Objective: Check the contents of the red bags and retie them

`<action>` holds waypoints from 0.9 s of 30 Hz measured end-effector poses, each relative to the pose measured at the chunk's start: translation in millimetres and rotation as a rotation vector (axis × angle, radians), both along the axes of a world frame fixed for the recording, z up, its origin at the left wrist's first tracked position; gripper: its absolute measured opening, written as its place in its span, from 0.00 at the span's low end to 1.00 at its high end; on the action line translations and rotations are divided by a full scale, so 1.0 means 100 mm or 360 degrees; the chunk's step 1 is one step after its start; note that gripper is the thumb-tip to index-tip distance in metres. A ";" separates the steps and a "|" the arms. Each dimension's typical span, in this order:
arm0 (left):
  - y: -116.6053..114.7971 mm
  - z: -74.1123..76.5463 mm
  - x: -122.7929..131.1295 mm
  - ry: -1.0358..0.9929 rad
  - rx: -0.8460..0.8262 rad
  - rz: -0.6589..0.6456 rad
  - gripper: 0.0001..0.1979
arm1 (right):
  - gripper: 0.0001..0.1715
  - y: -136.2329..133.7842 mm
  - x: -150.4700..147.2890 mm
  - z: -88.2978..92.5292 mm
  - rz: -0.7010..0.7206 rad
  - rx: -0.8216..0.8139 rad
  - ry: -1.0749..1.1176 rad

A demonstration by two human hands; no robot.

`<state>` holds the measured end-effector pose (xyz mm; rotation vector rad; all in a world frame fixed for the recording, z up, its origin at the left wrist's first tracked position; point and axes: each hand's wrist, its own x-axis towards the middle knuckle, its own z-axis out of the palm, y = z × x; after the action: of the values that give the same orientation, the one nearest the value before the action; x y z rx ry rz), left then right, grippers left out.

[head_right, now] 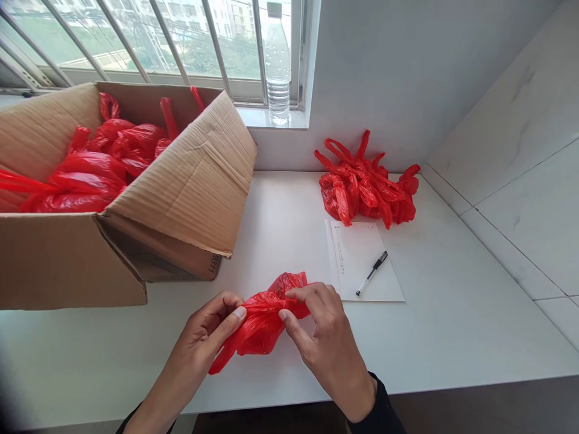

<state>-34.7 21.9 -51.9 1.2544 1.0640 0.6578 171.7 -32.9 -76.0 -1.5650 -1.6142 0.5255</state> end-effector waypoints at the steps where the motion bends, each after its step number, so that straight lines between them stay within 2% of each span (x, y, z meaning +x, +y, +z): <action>1: -0.01 0.00 -0.01 0.0001 -0.0010 0.0004 0.17 | 0.07 0.00 0.01 -0.01 0.0026 -0.0009 0.0004; 3: -0.02 -0.01 -0.05 0.0018 -0.0025 0.0033 0.17 | 0.04 0.00 0.06 -0.03 0.0034 -0.0044 0.0023; 8: -0.04 -0.05 -0.14 0.0082 0.0004 0.0123 0.17 | 0.05 -0.07 0.20 -0.01 -0.0159 -0.0141 0.0078; 10: -0.04 -0.05 -0.14 0.0088 0.0014 0.0097 0.17 | 0.05 -0.07 0.18 0.00 -0.0106 -0.0126 0.0091; 12: -0.05 -0.05 -0.11 0.0054 0.0001 0.0072 0.18 | 0.09 -0.05 0.12 0.01 0.0039 -0.0112 0.0069; 15: -0.06 -0.03 -0.08 0.0001 -0.0036 0.0064 0.17 | 0.05 -0.01 0.05 0.00 0.0165 -0.0100 0.0052; 19: -0.07 -0.06 -0.12 0.0025 -0.0023 0.0149 0.17 | 0.04 -0.03 0.11 0.03 0.0061 -0.0044 0.0055; 23: -0.04 -0.12 -0.22 0.0058 -0.0007 0.0214 0.18 | 0.04 -0.10 0.23 0.09 -0.0072 -0.0093 0.0063; 25: -0.02 -0.11 -0.24 0.0155 0.0020 0.0194 0.17 | 0.04 -0.12 0.24 0.12 -0.0082 -0.0113 0.0082; 27: -0.03 -0.08 -0.21 0.0310 0.0169 0.0247 0.14 | 0.04 -0.13 0.22 0.13 -0.0076 -0.0111 0.0104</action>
<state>-55.6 18.9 -59.7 1.3574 1.3116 0.7281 193.9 -46.1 -63.0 -1.6167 -1.5206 0.6065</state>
